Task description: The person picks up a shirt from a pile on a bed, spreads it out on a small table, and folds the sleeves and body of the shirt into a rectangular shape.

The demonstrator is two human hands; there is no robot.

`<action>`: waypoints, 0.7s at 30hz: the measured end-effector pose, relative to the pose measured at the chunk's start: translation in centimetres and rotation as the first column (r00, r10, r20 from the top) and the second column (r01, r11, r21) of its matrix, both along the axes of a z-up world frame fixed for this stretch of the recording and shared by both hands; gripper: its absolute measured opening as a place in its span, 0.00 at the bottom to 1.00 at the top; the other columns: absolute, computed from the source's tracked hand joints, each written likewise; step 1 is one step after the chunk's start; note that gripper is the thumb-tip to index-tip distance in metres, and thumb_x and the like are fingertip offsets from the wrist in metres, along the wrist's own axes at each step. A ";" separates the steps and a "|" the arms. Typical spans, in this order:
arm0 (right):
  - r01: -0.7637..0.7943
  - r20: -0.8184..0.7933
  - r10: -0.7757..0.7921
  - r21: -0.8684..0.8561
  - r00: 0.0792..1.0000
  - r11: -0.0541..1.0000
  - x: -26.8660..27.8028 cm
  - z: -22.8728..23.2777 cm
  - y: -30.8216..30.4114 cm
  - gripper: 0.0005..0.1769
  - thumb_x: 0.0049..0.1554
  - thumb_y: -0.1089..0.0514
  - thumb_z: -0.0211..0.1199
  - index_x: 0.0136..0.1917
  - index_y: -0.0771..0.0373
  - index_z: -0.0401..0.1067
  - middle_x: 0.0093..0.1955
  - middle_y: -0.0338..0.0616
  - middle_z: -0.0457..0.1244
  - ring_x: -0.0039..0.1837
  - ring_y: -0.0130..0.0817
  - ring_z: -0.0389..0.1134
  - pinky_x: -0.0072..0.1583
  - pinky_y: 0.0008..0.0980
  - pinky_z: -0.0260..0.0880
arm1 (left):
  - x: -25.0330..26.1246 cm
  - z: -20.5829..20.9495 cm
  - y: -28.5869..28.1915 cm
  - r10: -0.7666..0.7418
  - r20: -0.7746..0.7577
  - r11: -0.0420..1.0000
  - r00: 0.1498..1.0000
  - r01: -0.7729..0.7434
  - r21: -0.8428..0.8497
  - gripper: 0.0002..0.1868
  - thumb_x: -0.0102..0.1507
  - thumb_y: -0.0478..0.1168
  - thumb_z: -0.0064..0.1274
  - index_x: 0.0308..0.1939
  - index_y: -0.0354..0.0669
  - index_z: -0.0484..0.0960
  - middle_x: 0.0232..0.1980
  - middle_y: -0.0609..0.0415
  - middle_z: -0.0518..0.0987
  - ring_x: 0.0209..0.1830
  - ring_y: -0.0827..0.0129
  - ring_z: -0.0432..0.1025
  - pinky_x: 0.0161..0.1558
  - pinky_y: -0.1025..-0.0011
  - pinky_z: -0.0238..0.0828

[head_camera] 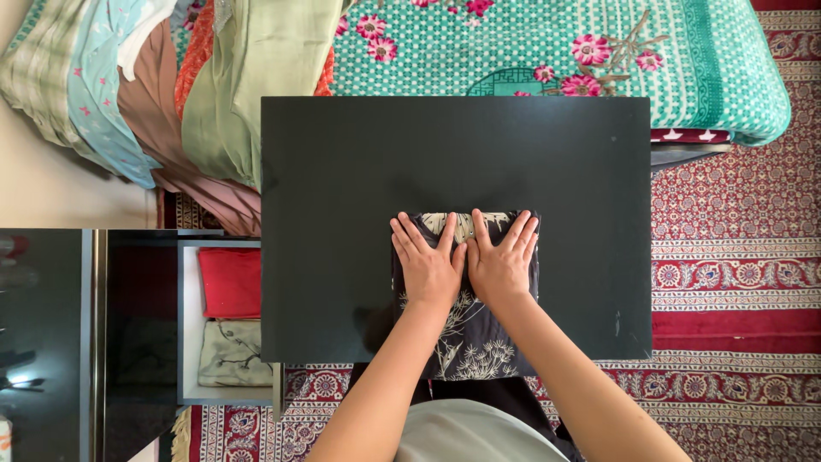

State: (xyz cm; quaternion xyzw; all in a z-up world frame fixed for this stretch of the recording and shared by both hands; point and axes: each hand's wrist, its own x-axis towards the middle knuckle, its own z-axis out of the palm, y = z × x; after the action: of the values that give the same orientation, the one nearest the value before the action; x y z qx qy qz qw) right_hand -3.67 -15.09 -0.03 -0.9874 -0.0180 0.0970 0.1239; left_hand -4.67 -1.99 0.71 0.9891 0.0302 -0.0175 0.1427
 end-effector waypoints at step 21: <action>-0.080 0.261 0.014 0.241 0.965 0.967 -9.8 4.6 -2.1 0.29 0.65 0.51 0.51 0.77 0.58 0.61 0.83 0.62 0.47 0.86 0.59 0.41 0.81 0.57 0.38 | -8.1 3.7 3.1 -0.116 0.324 0.950 0.939 0.200 -0.238 0.28 0.73 0.44 0.37 0.75 0.34 0.63 0.79 0.36 0.61 0.82 0.43 0.50 0.80 0.47 0.43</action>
State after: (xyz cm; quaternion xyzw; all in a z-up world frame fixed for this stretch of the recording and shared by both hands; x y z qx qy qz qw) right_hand -13.46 -17.15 4.53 -0.9674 -0.0695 -0.0321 0.2412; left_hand -12.79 1.09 4.39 0.9506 -0.0750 0.1206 0.2761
